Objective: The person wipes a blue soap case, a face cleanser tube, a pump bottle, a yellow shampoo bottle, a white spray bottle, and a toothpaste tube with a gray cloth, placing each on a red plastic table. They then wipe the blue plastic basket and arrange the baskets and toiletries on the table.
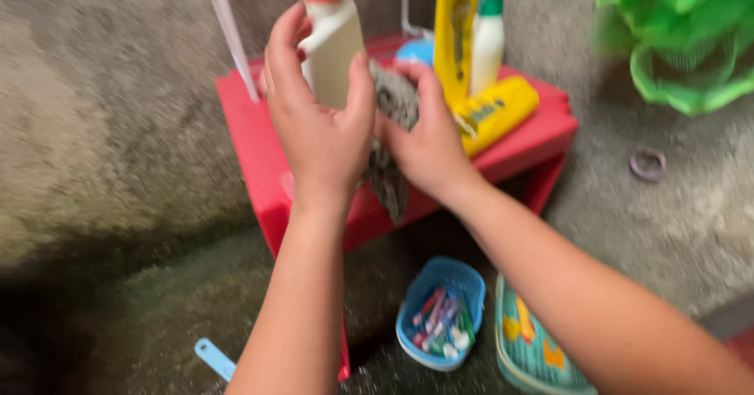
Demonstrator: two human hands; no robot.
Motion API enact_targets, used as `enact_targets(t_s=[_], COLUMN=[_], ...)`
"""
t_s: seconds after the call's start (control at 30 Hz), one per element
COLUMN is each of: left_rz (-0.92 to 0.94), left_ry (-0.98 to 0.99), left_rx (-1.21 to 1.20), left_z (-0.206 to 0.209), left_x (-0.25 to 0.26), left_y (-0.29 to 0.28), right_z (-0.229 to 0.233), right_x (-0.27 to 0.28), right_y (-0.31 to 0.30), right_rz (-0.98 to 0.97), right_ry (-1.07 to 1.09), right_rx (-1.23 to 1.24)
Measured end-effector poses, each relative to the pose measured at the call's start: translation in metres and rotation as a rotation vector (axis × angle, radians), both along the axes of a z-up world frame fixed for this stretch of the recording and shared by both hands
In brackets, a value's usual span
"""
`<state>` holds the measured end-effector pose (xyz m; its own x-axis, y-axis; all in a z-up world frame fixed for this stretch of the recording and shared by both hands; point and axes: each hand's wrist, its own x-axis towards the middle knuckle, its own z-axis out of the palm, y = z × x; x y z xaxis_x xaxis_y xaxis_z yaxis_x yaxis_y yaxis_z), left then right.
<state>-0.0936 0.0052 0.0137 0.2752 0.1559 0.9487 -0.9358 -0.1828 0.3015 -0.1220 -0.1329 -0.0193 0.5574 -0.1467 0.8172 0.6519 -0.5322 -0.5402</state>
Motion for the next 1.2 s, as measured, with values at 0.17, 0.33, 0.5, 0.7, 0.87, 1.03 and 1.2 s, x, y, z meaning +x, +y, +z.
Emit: enact_targets(t_s=[0.17, 0.33, 0.5, 0.7, 0.87, 1.03, 1.2], left_rz=[-0.387, -0.493, -0.779, -0.544, -0.213, -0.286, -0.198], left_ry=[0.022, 0.055, 0.375, 0.746, 1.228, 1.352, 1.237], left_rx=[0.021, 0.026, -0.016, 0.285, 1.043, 1.412, 1.148], left_z=[-0.025, -0.082, -0.176, -0.27, -0.316, -0.356, -0.399], left_x=[-0.089, -0.123, -0.125, -0.088, -0.061, -0.077, -0.088], left_y=[-0.03, -0.065, -0.11, -0.133, -0.103, -0.105, -0.102], right_z=[-0.003, -0.048, -0.129, -0.217, -0.259, -0.304, -0.323], right_x=[-0.061, -0.12, -0.135, -0.149, -0.138, -0.122, -0.111], right_y=[-0.025, -0.068, -0.13, -0.184, -0.21, -0.217, -0.22], right_rz=[0.541, 0.033, -0.107, -0.176, -0.19, -0.085, -0.243], right_ry=[0.129, 0.125, 0.214, 0.544, 0.758, 0.799, 0.794], right_rx=[0.67, -0.064, -0.296, -0.315, -0.359, -0.349, -0.186])
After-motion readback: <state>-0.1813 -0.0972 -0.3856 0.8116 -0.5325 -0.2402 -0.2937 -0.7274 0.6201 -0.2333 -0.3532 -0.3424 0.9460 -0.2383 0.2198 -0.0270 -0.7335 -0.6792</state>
